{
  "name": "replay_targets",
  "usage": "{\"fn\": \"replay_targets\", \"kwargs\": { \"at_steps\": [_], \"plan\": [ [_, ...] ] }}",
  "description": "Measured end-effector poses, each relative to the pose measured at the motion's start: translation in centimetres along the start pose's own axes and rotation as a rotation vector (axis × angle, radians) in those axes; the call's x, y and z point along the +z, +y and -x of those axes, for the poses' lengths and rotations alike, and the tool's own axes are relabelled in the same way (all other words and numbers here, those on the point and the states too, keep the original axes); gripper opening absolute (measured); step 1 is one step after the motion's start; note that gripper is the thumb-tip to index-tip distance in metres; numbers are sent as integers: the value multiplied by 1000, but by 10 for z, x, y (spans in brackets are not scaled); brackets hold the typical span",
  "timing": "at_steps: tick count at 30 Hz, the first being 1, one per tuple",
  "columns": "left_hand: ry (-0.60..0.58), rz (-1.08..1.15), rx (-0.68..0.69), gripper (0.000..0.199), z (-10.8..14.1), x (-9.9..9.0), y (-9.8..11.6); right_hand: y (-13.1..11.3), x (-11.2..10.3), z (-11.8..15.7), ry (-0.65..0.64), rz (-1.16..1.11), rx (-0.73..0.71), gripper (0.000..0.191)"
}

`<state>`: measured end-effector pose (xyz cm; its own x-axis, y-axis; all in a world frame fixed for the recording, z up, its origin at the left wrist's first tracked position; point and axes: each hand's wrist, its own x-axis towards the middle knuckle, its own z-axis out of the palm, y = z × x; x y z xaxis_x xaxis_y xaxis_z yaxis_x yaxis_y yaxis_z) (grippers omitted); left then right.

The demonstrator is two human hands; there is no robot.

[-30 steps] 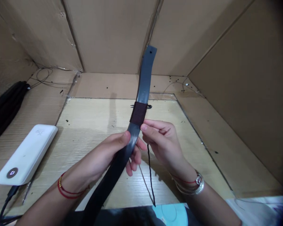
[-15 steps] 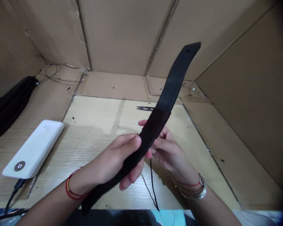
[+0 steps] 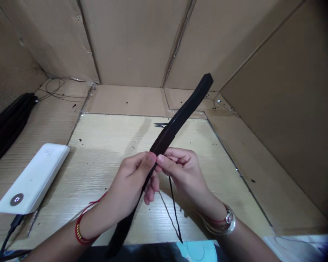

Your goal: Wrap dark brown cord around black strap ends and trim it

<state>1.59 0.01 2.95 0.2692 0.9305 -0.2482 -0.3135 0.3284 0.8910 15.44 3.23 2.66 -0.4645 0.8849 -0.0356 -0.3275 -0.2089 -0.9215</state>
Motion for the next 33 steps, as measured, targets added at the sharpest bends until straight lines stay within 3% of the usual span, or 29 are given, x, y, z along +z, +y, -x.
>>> {"fn": "replay_targets", "kwargs": {
  "at_steps": [3,6,9,12,15,18,20,23,25,26,27,30,31,32,33],
  "plan": [
    [-95,116,-45,61,-2,-3,-4,-2,0,0,-38,-27,4,18],
    [-304,197,-95,67,-7,-9,-8,-3,0,3,-125,-36,-20,21],
    [-425,219,-165,70,-10,-14,-7,-3,-1,7,-85,60,-57,21],
    [-273,91,-161,64,-12,-10,-5,-5,-7,4,94,114,-88,25],
    [-74,-155,-13,46,-12,-3,-5,-8,-17,-4,295,109,-212,25],
    [5,-209,-13,42,-11,-2,-6,-10,-23,-10,299,135,-254,30],
    [-83,-76,-119,46,-10,-6,-6,-9,-23,-10,218,97,-181,36],
    [-454,161,-350,50,-11,-13,-7,-9,-21,-6,143,49,-95,34],
    [-587,159,-400,49,-12,-13,-9,-10,-22,-5,177,67,-101,33],
    [-523,74,-337,47,-12,-11,-10,-10,-23,-6,221,85,-119,34],
    [-381,-65,-217,42,-12,-8,-11,-10,-24,-7,274,105,-149,35],
    [135,-557,186,29,-12,-1,-11,-11,-27,-12,374,138,-220,34],
    [217,-655,264,30,-12,-1,-10,-11,-28,-14,366,135,-213,33],
    [227,-692,285,34,-12,-2,-7,-11,-29,-14,339,124,-190,35],
    [159,-664,244,40,-12,-4,-4,-11,-29,-14,299,108,-155,37]
  ]
}}
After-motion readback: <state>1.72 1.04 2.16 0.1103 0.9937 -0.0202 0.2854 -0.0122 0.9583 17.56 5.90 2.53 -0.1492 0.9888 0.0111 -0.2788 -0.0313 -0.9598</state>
